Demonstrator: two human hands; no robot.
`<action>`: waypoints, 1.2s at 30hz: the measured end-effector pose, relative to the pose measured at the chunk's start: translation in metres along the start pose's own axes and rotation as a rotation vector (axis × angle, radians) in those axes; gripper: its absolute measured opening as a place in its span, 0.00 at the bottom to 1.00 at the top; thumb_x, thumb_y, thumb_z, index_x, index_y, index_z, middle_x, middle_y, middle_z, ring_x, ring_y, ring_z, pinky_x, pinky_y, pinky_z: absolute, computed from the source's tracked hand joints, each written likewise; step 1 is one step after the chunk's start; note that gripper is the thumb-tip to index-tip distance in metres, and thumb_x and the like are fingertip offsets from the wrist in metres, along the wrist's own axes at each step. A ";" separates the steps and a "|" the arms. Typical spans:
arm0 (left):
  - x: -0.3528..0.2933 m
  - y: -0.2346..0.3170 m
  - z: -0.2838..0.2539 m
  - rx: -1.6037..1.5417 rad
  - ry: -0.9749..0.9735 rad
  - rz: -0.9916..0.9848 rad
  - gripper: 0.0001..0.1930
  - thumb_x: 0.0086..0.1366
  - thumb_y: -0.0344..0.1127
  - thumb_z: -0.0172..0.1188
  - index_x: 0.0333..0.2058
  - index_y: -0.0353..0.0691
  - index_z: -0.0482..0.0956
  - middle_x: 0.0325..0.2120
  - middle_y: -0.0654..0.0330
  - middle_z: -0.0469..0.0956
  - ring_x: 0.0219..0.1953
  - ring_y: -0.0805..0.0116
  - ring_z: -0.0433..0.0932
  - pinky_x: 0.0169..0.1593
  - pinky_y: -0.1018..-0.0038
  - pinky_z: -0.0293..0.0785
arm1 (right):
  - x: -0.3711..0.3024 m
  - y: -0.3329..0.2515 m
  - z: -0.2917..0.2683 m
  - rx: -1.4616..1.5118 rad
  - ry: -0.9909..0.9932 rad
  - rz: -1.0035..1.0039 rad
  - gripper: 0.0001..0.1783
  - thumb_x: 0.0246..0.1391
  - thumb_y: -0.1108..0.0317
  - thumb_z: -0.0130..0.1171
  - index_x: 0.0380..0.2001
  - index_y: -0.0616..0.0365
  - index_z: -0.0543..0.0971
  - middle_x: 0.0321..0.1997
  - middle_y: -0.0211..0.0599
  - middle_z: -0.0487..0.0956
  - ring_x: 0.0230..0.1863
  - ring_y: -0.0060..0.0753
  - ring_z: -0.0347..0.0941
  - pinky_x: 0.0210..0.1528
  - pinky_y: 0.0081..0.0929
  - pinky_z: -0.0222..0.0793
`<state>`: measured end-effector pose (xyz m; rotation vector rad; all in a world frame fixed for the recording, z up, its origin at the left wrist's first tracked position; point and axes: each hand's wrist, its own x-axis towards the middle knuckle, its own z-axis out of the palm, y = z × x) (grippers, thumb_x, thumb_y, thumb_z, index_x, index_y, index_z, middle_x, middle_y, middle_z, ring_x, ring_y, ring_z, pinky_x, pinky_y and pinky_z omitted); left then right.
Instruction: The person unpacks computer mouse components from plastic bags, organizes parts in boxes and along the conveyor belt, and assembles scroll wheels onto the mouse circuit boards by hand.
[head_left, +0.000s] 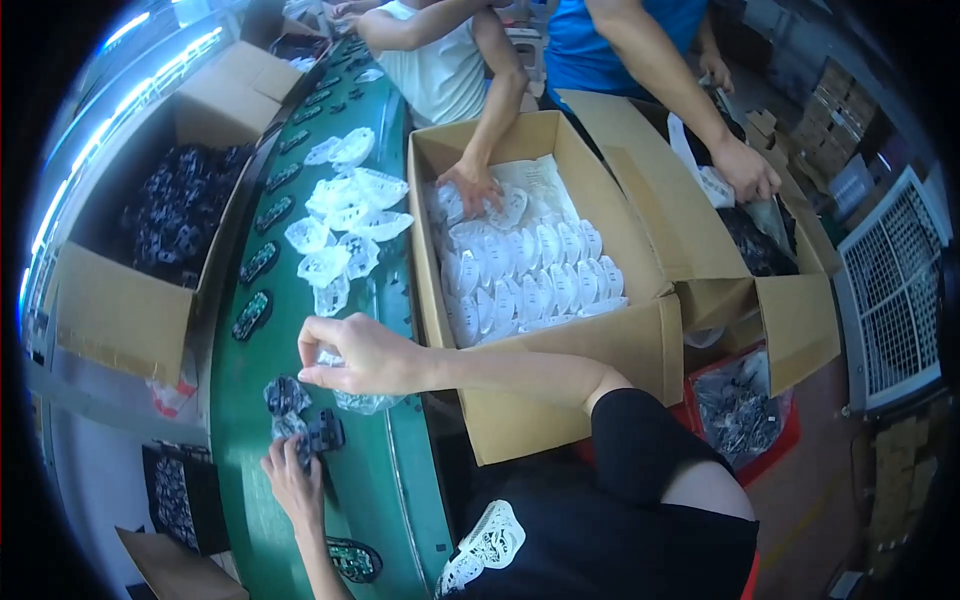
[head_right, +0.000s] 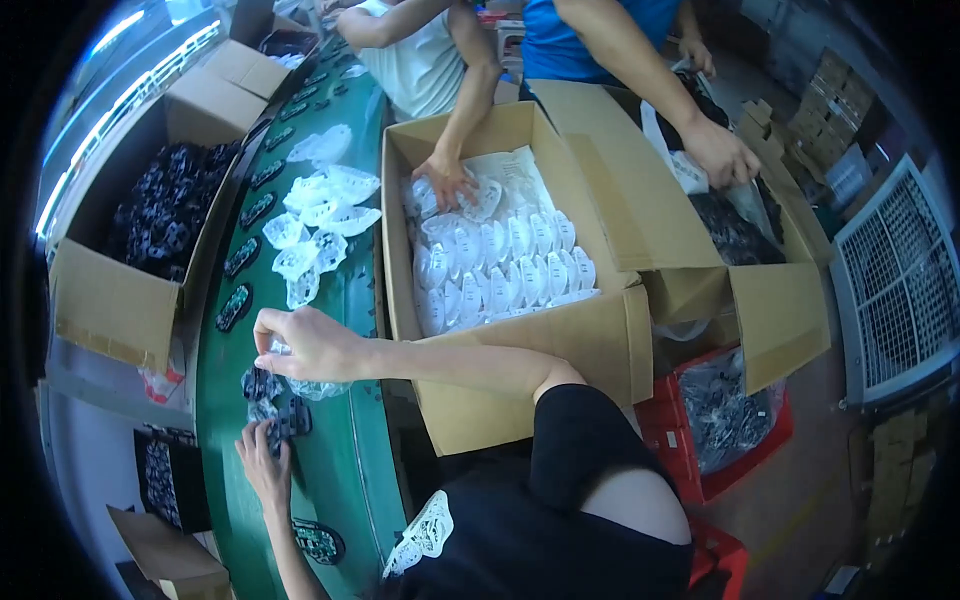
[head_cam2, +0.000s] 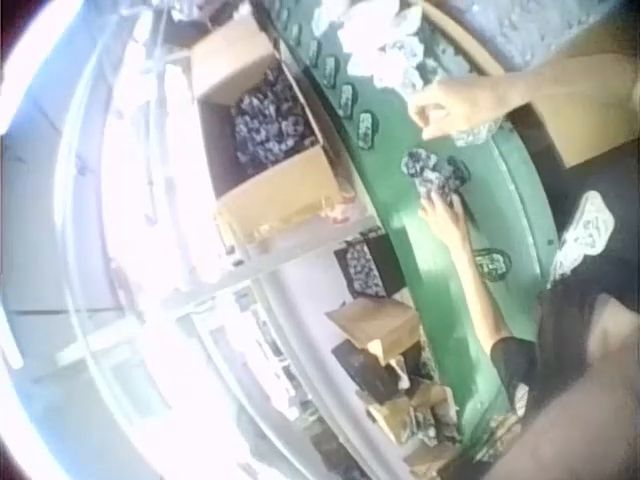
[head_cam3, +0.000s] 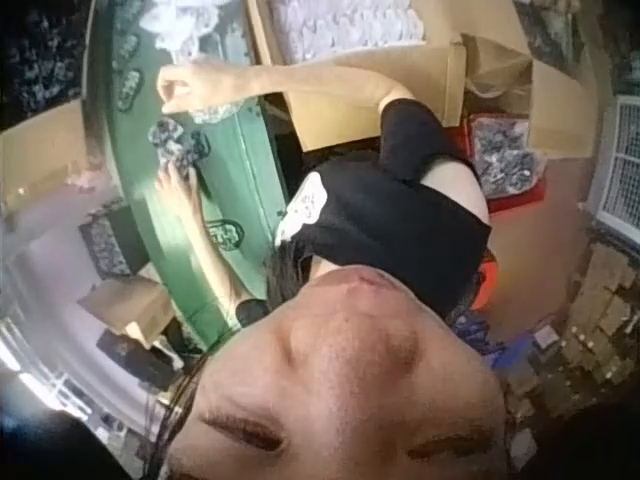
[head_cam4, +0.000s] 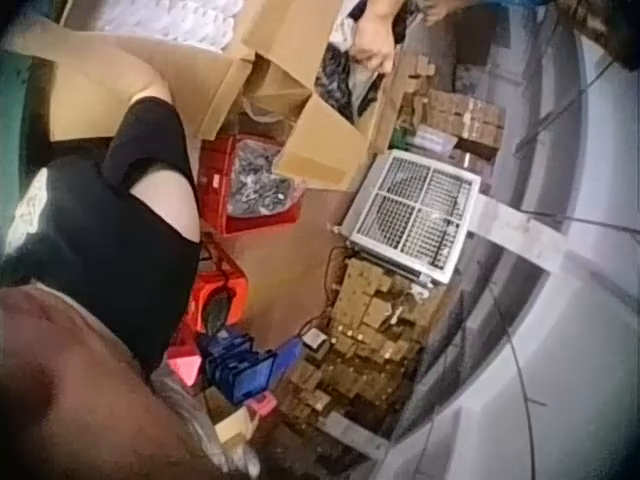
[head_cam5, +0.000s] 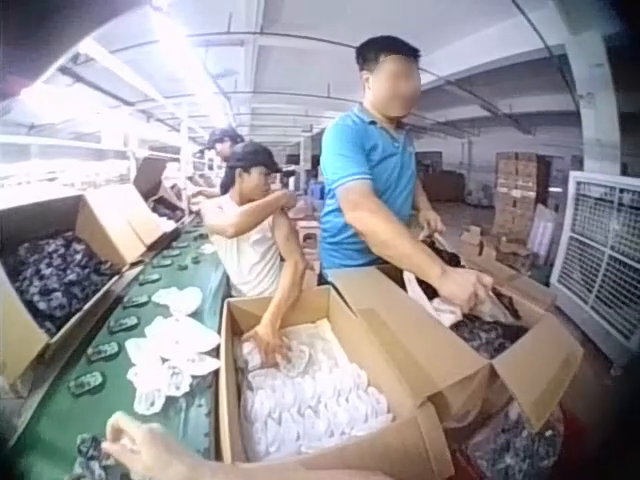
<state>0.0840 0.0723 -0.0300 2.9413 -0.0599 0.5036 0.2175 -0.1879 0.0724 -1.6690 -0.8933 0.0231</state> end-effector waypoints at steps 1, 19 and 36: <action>0.000 0.000 -0.002 -0.015 -0.032 -0.012 0.27 0.51 0.25 0.65 0.52 0.43 0.73 0.49 0.52 0.72 0.48 0.48 0.69 0.53 0.59 0.68 | -0.001 0.004 -0.004 -0.009 0.012 -0.001 0.13 0.54 0.65 0.66 0.33 0.62 0.74 0.29 0.41 0.79 0.30 0.36 0.78 0.33 0.31 0.71; 0.013 0.003 -0.041 -1.151 0.113 -0.666 0.17 0.71 0.47 0.55 0.36 0.35 0.79 0.24 0.68 0.74 0.24 0.82 0.70 0.21 0.83 0.67 | 0.024 0.045 0.037 -0.290 -0.429 0.331 0.25 0.57 0.49 0.63 0.23 0.63 0.76 0.15 0.30 0.70 0.21 0.21 0.71 0.28 0.30 0.71; -0.015 0.056 -0.047 -0.979 0.292 -0.448 0.26 0.54 0.30 0.69 0.52 0.41 0.73 0.32 0.60 0.74 0.36 0.65 0.75 0.43 0.70 0.74 | 0.031 0.055 0.092 0.294 -0.847 0.575 0.21 0.61 0.56 0.60 0.46 0.64 0.80 0.39 0.31 0.81 0.39 0.17 0.74 0.44 0.19 0.70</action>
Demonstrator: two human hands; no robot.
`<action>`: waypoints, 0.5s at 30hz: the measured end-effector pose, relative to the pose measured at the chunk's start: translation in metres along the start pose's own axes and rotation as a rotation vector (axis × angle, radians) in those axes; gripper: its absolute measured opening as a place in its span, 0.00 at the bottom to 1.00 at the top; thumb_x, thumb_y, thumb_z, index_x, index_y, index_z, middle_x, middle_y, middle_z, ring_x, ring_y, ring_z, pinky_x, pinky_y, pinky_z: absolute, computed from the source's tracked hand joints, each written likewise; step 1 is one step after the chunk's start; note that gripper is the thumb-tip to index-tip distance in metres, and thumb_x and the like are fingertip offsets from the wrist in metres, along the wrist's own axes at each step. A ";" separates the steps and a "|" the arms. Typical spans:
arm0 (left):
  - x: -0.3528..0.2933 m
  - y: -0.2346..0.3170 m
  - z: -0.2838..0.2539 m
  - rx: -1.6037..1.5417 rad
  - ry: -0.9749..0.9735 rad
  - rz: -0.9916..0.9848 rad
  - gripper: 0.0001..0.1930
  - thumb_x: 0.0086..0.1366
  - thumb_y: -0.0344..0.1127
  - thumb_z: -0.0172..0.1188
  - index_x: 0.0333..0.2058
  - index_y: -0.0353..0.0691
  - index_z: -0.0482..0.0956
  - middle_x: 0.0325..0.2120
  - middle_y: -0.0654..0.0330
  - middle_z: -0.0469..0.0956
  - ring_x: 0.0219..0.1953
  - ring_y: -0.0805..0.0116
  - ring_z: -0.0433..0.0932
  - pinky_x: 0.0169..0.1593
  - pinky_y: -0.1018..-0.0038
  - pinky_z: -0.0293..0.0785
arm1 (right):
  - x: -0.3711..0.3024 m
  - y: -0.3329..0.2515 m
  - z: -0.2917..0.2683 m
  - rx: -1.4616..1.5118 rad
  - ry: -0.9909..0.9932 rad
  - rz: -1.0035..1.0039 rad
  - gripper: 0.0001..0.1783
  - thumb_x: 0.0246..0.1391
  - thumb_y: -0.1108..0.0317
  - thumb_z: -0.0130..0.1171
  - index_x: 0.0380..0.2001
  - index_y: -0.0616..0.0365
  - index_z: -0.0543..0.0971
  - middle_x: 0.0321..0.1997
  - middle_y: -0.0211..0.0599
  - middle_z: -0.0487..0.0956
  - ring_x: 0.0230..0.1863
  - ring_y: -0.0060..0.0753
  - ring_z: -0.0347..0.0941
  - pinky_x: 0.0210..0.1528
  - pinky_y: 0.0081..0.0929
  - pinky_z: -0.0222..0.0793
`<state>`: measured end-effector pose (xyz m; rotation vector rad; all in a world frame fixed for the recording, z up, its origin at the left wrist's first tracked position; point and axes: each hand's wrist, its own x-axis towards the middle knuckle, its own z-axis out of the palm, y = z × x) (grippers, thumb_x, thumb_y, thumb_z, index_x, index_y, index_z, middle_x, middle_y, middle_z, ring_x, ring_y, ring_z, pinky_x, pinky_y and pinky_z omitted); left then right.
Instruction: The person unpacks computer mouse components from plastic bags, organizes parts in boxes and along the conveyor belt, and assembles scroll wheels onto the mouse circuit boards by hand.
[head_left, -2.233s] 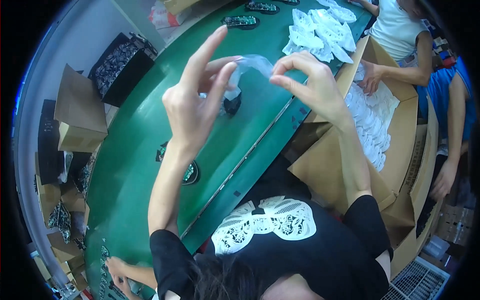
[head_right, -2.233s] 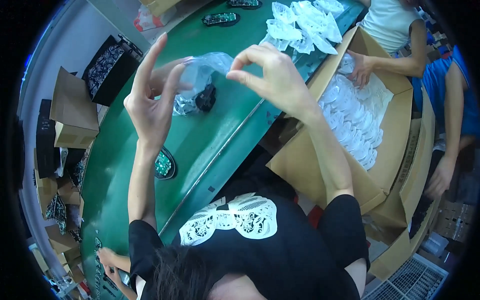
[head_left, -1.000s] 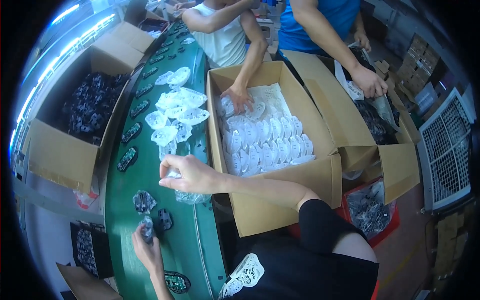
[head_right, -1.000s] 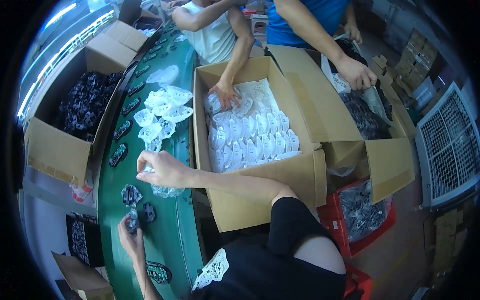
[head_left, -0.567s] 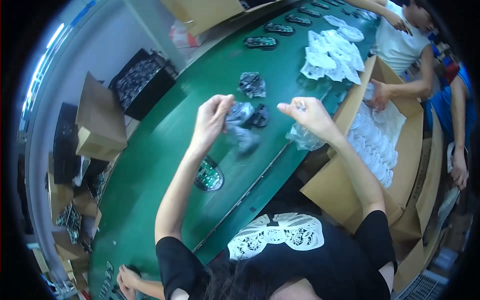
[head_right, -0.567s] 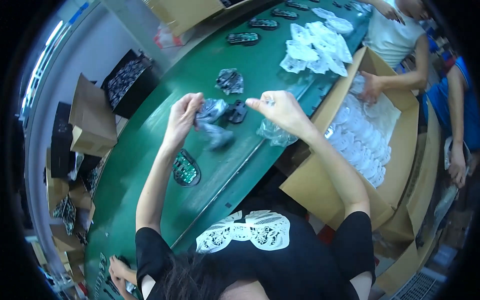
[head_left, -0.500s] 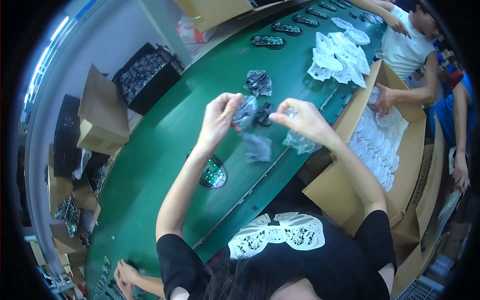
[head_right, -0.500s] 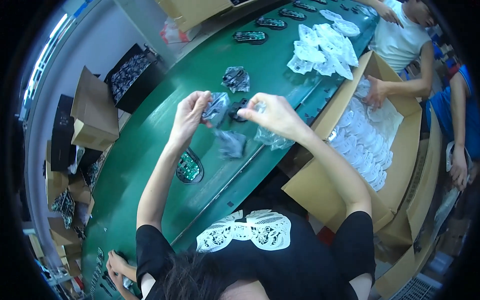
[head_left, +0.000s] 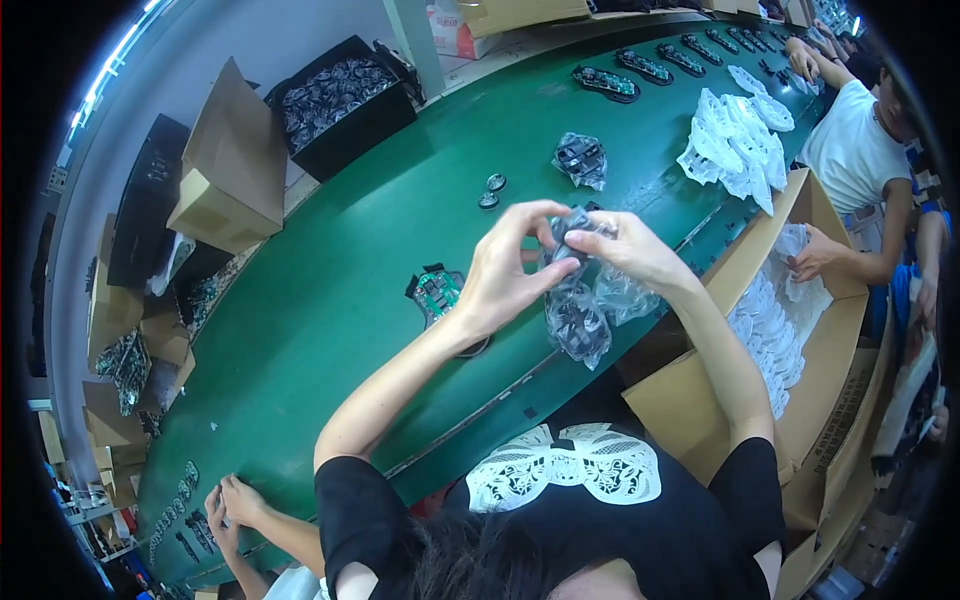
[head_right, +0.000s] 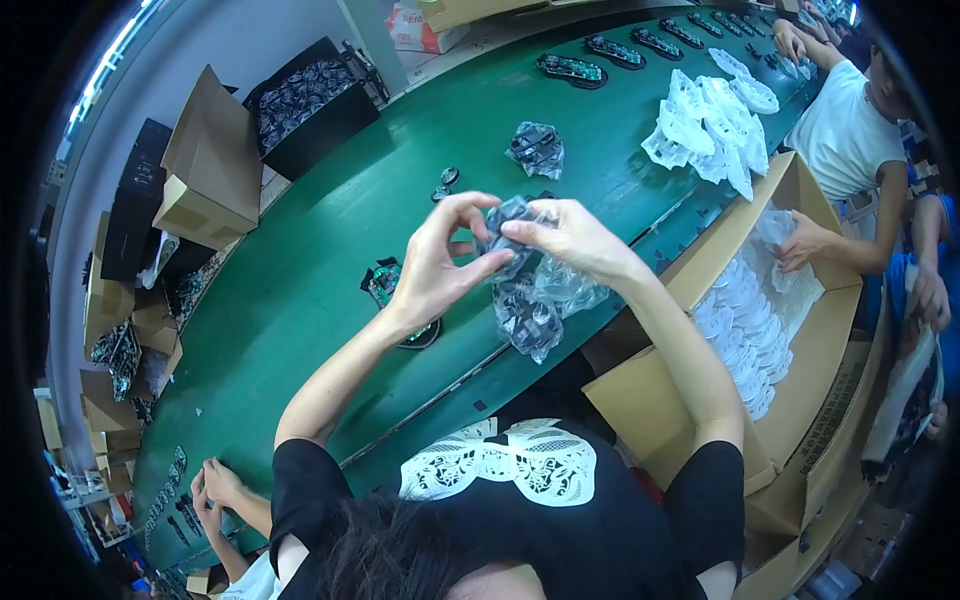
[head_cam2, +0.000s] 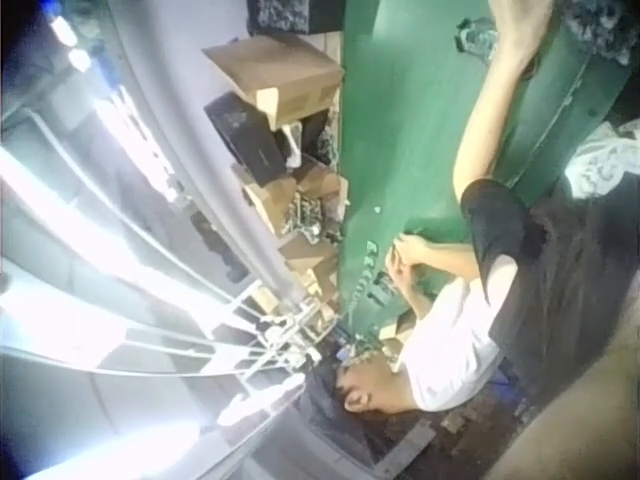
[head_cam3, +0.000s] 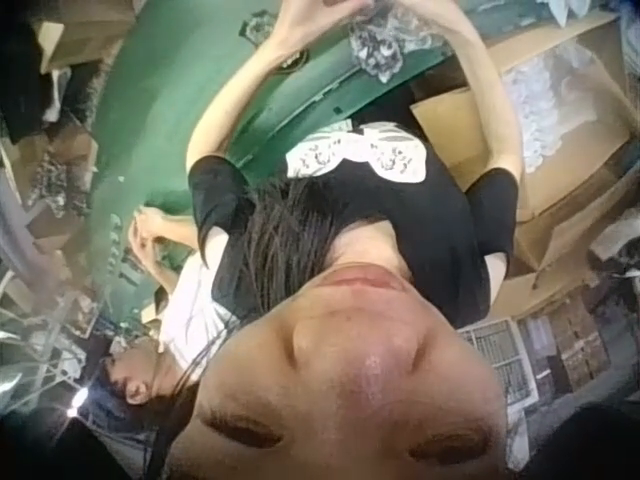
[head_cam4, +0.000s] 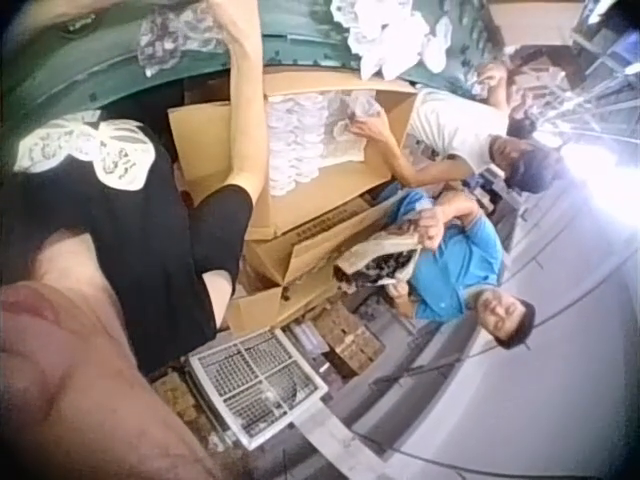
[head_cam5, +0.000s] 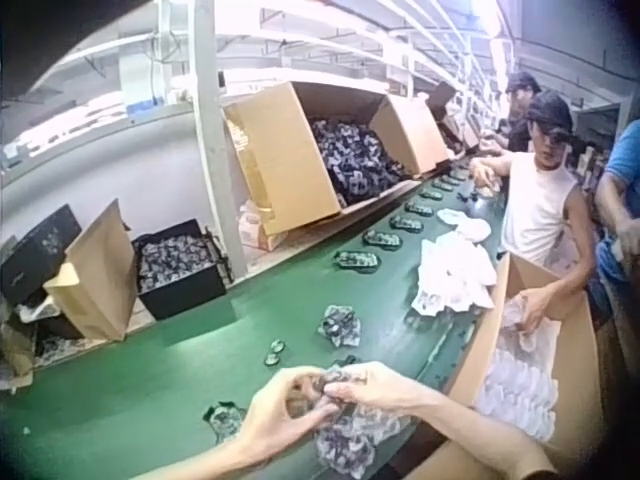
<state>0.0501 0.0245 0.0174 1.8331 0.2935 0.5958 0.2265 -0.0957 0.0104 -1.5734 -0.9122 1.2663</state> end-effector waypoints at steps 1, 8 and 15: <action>0.000 -0.002 -0.002 -0.002 -0.001 -0.001 0.26 0.54 0.30 0.69 0.52 0.41 0.73 0.32 0.60 0.74 0.36 0.65 0.75 0.43 0.70 0.74 | -0.004 -0.005 -0.001 0.056 0.042 -0.088 0.18 0.61 0.58 0.61 0.44 0.64 0.81 0.41 0.31 0.82 0.41 0.17 0.75 0.46 0.19 0.70; 0.020 -0.059 -0.005 0.962 0.061 0.276 0.32 0.61 0.40 0.64 0.62 0.46 0.65 0.64 0.48 0.59 0.63 0.45 0.61 0.64 0.56 0.62 | -0.027 -0.009 -0.039 0.170 0.326 0.063 0.20 0.60 0.49 0.60 0.37 0.57 0.81 0.30 0.23 0.78 0.25 0.10 0.64 0.23 0.13 0.57; 0.046 -0.115 -0.057 1.037 -0.058 0.184 0.23 0.62 0.27 0.51 0.56 0.48 0.75 0.57 0.53 0.73 0.62 0.45 0.67 0.64 0.57 0.65 | -0.043 -0.002 -0.034 0.107 0.213 0.013 0.20 0.57 0.50 0.63 0.38 0.57 0.78 0.31 0.22 0.76 0.27 0.11 0.64 0.25 0.14 0.58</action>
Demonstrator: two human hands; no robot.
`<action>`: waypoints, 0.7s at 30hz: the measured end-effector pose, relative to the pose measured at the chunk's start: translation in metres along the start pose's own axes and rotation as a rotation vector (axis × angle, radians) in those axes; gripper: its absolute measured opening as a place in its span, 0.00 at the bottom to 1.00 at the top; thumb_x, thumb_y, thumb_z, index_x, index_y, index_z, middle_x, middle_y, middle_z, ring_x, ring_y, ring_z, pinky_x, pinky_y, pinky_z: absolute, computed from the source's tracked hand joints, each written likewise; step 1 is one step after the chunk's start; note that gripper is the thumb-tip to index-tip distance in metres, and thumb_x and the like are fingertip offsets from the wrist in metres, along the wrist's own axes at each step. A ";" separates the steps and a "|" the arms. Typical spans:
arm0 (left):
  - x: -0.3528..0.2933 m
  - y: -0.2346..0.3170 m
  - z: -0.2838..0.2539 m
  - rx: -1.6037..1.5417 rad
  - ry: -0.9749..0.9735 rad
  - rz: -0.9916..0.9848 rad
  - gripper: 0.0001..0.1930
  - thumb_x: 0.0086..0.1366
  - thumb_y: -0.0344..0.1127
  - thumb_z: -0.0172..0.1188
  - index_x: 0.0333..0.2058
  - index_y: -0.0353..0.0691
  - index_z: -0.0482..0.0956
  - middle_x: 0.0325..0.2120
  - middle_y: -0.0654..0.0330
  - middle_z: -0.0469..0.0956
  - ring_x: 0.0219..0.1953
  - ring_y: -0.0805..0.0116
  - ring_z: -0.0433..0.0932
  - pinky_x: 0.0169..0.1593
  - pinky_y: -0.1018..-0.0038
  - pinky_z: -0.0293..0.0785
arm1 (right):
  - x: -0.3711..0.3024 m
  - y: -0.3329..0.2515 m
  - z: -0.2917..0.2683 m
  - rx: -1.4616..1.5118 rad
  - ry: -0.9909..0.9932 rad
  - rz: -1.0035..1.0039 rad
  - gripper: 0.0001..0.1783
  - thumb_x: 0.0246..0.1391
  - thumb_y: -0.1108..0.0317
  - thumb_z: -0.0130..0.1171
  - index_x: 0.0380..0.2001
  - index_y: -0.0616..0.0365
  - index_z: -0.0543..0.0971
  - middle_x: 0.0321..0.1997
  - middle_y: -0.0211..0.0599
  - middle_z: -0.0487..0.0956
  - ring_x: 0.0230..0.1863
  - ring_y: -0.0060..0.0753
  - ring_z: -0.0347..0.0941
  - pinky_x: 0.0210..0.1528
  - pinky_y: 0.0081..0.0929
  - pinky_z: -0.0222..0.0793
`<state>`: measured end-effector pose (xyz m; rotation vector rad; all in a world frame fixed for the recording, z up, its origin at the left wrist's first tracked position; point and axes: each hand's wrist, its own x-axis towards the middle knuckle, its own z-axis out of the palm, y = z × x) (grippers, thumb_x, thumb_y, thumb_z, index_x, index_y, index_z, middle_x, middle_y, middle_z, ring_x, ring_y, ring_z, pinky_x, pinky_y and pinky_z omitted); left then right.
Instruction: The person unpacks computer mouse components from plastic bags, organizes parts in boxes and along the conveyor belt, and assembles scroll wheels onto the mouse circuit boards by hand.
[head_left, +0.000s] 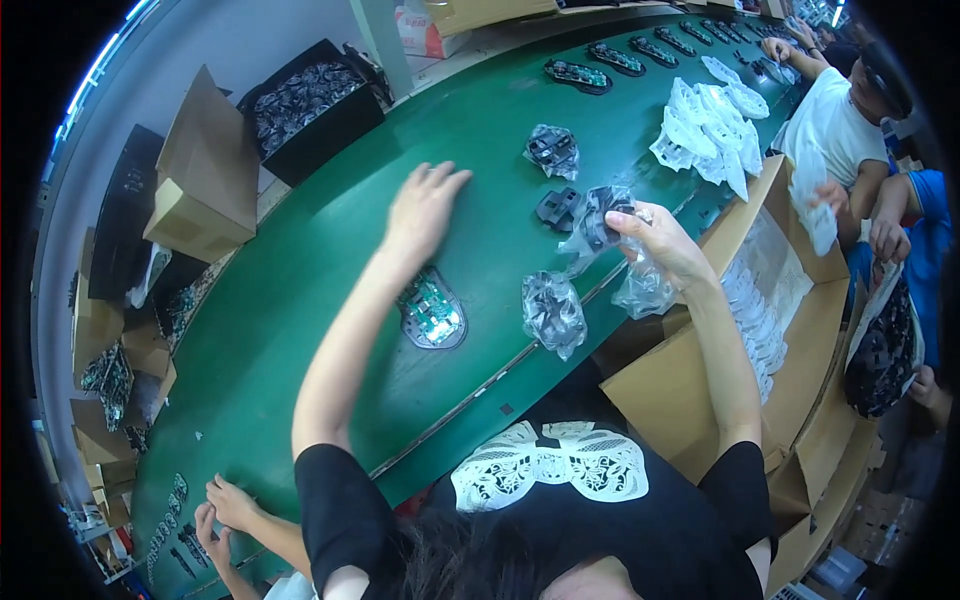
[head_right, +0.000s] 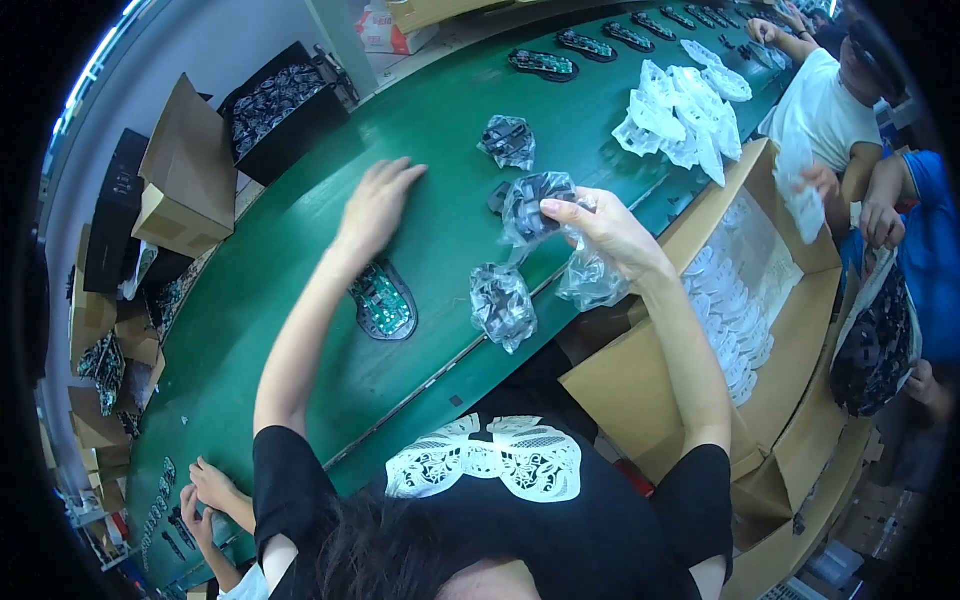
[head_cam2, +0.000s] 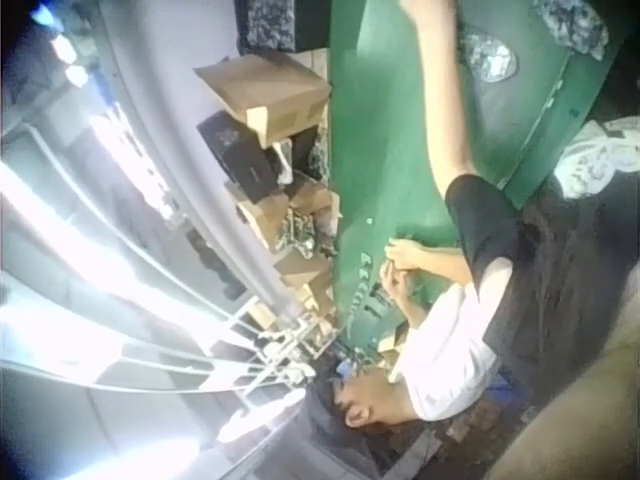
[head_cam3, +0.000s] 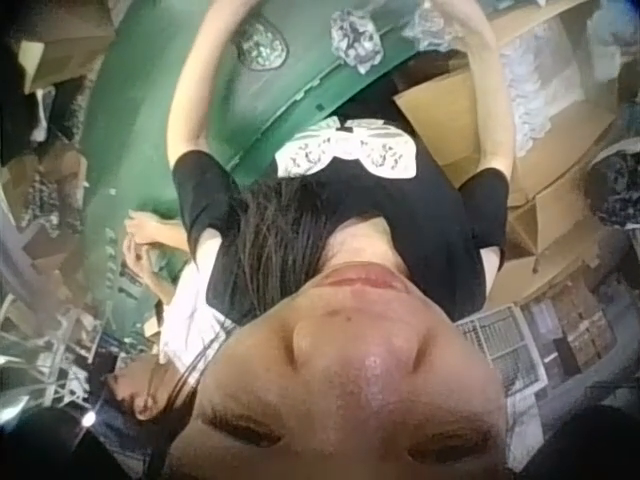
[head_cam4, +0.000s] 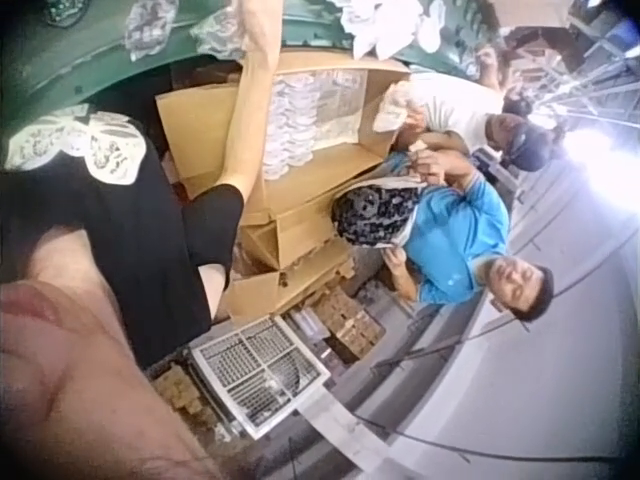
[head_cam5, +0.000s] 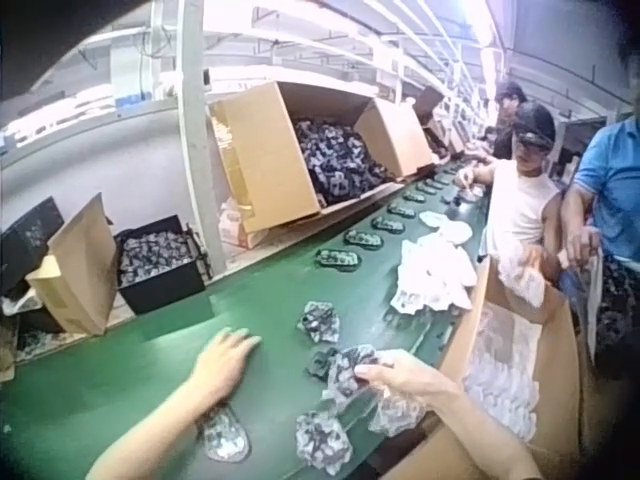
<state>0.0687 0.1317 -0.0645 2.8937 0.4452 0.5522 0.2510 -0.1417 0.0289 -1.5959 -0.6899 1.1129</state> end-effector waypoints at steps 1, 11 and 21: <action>-0.007 -0.014 -0.010 0.009 -0.007 -0.008 0.23 0.61 0.26 0.51 0.55 0.48 0.76 0.57 0.53 0.73 0.62 0.46 0.68 0.65 0.59 0.65 | -0.003 -0.001 -0.003 0.037 -0.015 0.007 0.19 0.57 0.51 0.64 0.38 0.57 0.78 0.31 0.21 0.75 0.27 0.11 0.64 0.24 0.14 0.57; -0.100 -0.055 -0.118 0.291 -0.136 -0.488 0.20 0.68 0.41 0.57 0.58 0.51 0.75 0.59 0.57 0.73 0.64 0.51 0.66 0.66 0.53 0.58 | 0.030 0.005 0.015 0.084 -0.173 -0.002 0.11 0.56 0.61 0.63 0.37 0.56 0.77 0.29 0.22 0.74 0.27 0.13 0.64 0.24 0.15 0.57; -0.026 0.051 -0.083 -0.361 -0.161 -0.180 0.31 0.64 0.42 0.63 0.64 0.42 0.65 0.58 0.44 0.70 0.60 0.47 0.69 0.63 0.57 0.64 | 0.065 0.015 0.064 -0.125 -0.114 -0.060 0.39 0.55 0.56 0.66 0.61 0.71 0.64 0.38 0.39 0.82 0.35 0.22 0.74 0.36 0.23 0.69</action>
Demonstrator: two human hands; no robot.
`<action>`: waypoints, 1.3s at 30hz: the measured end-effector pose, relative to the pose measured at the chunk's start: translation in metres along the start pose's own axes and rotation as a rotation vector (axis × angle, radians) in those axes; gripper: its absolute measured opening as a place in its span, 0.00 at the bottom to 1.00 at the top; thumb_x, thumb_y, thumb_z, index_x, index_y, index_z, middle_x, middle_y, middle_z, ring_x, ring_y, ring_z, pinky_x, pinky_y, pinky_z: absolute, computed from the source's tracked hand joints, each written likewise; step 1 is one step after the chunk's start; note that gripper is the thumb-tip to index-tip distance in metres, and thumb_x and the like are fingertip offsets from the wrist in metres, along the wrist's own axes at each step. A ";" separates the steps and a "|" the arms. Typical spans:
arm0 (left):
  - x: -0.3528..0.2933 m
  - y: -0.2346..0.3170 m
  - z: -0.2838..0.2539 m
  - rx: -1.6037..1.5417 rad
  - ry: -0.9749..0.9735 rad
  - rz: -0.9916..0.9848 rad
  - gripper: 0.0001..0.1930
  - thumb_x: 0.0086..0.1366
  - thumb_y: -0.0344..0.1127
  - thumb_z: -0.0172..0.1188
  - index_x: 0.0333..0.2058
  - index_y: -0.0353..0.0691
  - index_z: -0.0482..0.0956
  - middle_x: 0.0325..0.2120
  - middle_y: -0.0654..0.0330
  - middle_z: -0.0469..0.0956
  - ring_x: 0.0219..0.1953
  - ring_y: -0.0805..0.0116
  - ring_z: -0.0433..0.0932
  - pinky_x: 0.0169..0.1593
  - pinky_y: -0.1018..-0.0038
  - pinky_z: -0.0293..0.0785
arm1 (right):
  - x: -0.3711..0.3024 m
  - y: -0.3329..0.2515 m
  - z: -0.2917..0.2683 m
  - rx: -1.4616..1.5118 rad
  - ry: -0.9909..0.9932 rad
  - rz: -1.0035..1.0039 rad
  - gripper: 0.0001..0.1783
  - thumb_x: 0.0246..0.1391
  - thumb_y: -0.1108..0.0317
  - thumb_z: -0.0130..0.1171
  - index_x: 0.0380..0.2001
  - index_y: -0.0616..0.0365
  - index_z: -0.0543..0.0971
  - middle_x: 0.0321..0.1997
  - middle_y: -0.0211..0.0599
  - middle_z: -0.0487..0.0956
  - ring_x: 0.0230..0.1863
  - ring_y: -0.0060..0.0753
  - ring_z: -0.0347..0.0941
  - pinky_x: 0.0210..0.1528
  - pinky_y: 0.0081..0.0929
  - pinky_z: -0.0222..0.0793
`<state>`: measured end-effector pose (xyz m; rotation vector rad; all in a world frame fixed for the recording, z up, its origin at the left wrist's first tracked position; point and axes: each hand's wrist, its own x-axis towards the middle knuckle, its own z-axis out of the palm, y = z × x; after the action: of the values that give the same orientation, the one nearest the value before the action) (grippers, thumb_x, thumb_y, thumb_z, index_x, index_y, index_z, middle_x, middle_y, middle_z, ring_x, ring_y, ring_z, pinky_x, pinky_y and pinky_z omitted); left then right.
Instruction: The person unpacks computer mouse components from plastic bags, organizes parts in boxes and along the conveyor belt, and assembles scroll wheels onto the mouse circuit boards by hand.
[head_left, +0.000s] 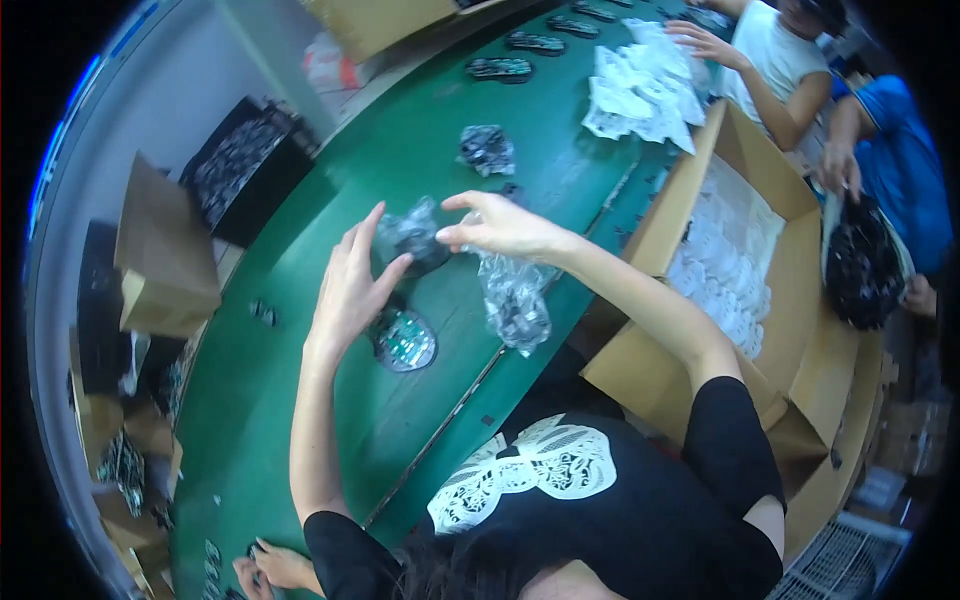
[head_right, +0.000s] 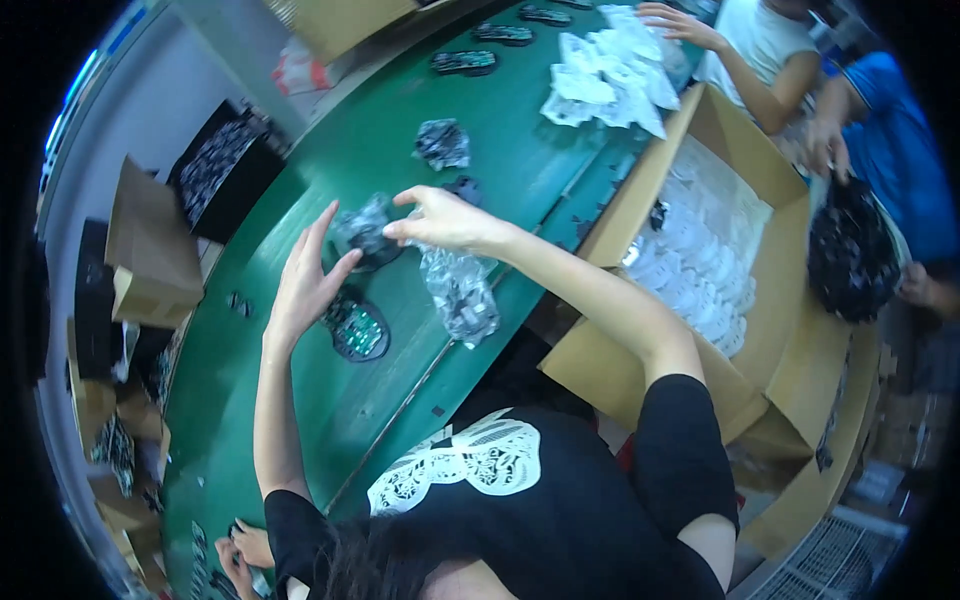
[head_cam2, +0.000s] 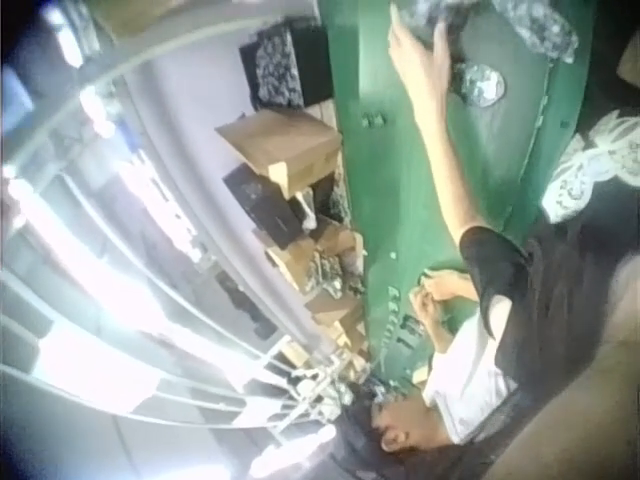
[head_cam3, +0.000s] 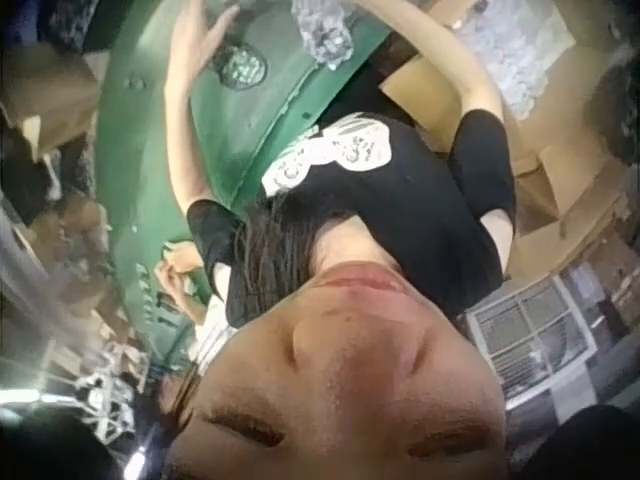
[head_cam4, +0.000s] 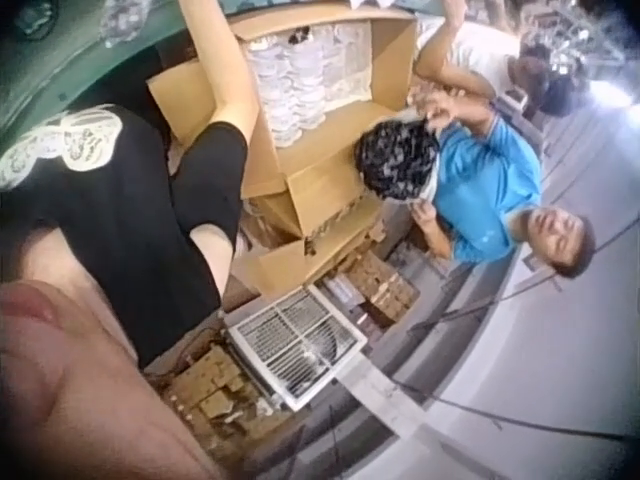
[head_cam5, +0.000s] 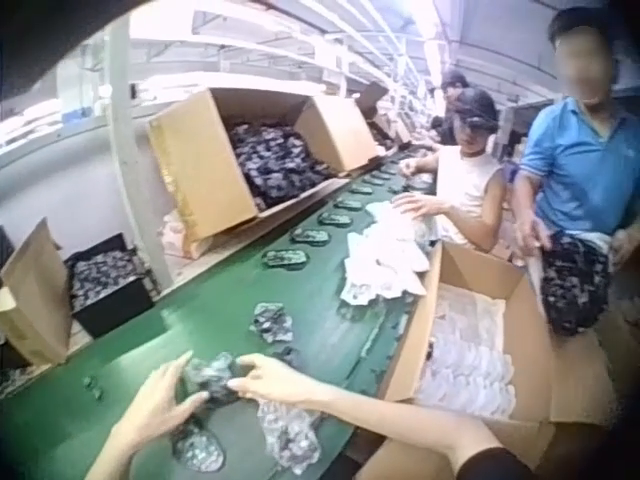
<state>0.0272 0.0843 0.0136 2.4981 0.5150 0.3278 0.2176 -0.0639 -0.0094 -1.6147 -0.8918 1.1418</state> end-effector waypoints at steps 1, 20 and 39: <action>0.003 -0.004 0.004 -0.009 -0.011 0.022 0.31 0.64 0.42 0.63 0.64 0.42 0.65 0.58 0.44 0.70 0.60 0.47 0.69 0.63 0.57 0.64 | -0.007 -0.007 -0.004 -0.059 -0.017 -0.021 0.42 0.54 0.56 0.66 0.63 0.72 0.62 0.39 0.41 0.82 0.38 0.24 0.76 0.39 0.25 0.71; 0.139 0.032 0.085 0.115 0.097 0.335 0.27 0.60 0.41 0.64 0.57 0.41 0.72 0.56 0.49 0.72 0.58 0.49 0.69 0.60 0.58 0.68 | -0.169 0.177 -0.259 -1.053 0.666 0.269 0.21 0.56 0.59 0.55 0.41 0.70 0.74 0.35 0.65 0.80 0.37 0.61 0.80 0.41 0.55 0.74; 0.106 0.056 0.044 -0.518 0.124 0.008 0.15 0.70 0.36 0.58 0.50 0.35 0.79 0.32 0.62 0.82 0.33 0.82 0.74 0.37 0.79 0.73 | -0.147 0.253 -0.258 -0.924 0.716 0.489 0.35 0.53 0.53 0.59 0.53 0.74 0.67 0.48 0.68 0.77 0.53 0.64 0.74 0.55 0.49 0.71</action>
<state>0.1531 0.0652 0.0222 1.9867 0.4062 0.5458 0.4299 -0.3453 -0.1768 -2.8569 -0.5515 0.3085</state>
